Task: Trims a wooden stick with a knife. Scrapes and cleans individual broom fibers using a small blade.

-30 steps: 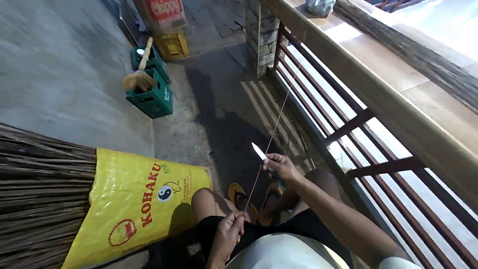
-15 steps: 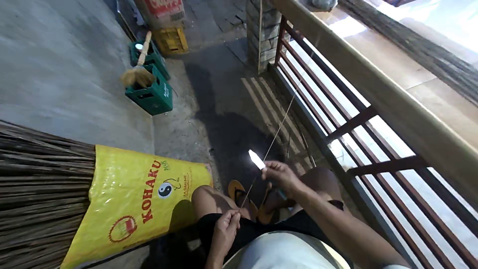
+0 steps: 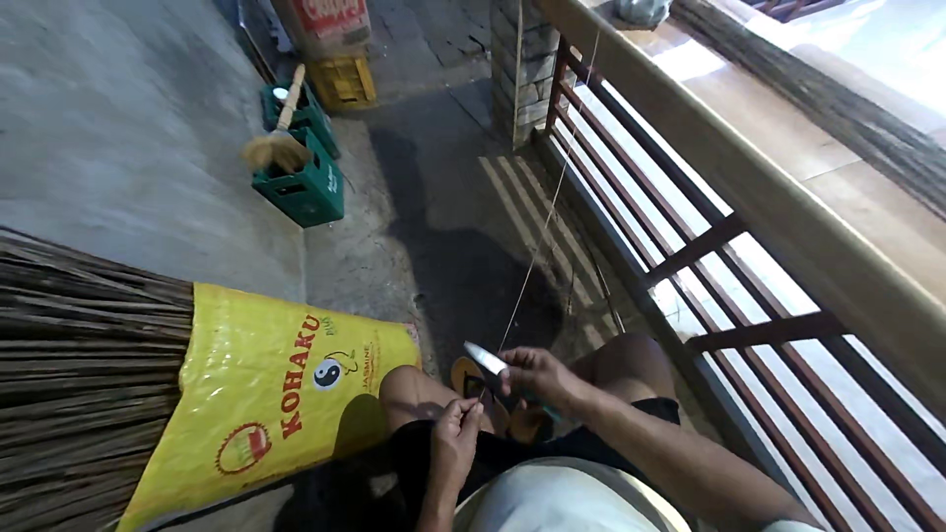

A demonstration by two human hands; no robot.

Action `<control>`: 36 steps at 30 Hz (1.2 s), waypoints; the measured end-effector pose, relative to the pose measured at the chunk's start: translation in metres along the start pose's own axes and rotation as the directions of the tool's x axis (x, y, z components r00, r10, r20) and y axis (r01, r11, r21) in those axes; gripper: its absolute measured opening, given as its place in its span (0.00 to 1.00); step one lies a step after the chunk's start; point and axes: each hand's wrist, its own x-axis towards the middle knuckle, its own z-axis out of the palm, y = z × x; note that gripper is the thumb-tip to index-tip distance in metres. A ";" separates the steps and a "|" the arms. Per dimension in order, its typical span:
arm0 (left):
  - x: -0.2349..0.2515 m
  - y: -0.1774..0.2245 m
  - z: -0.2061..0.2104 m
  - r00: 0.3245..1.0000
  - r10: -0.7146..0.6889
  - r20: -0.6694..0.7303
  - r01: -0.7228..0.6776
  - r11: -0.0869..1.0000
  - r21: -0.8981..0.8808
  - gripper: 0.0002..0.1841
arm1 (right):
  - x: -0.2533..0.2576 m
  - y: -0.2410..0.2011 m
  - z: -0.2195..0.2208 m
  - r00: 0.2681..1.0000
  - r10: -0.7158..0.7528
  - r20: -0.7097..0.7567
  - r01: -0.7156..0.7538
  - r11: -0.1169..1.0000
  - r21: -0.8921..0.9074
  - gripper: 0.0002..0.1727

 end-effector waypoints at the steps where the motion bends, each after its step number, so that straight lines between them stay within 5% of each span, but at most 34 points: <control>1: 0.001 0.002 0.002 1.000 0.009 -0.013 -0.009 1.000 0.003 0.06 | -0.003 0.009 0.008 0.998 0.018 0.063 -0.017 1.000 -0.018 0.16; 4: 0.003 0.003 0.003 1.000 0.016 -0.005 -0.016 1.000 -0.010 0.04 | -0.004 0.028 0.018 0.990 0.067 0.126 -0.063 0.998 -0.030 0.15; 9: 0.000 0.003 -0.003 1.000 -0.005 0.027 0.007 0.998 -0.060 0.07 | 0.008 0.005 -0.001 0.999 -0.022 -0.040 0.023 0.999 0.047 0.15; 15: 0.005 0.007 0.003 0.999 -0.031 0.026 0.034 0.992 -0.123 0.03 | -0.006 0.027 0.017 0.987 0.074 0.141 -0.079 0.996 0.032 0.17; 20: 0.000 0.007 0.000 0.998 -0.049 0.037 0.052 0.993 -0.104 0.06 | 0.007 0.000 -0.007 0.997 0.009 -0.081 -0.003 0.997 0.074 0.15; 26: 0.006 0.006 0.005 0.999 -0.013 0.030 0.016 0.996 -0.089 0.05 | -0.002 0.022 0.009 0.994 0.035 0.100 -0.040 0.998 0.055 0.14; 32: 0.004 0.011 -0.002 0.975 -0.130 0.178 0.137 0.990 -0.026 0.14 | 0.017 -0.010 -0.017 0.981 -0.064 -0.184 0.076 0.995 0.062 0.15; 36: 0.003 0.007 -0.003 0.963 -0.184 0.199 0.201 0.977 -0.069 0.13 | 0.017 -0.006 -0.019 0.986 -0.044 -0.160 0.057 0.996 0.074 0.19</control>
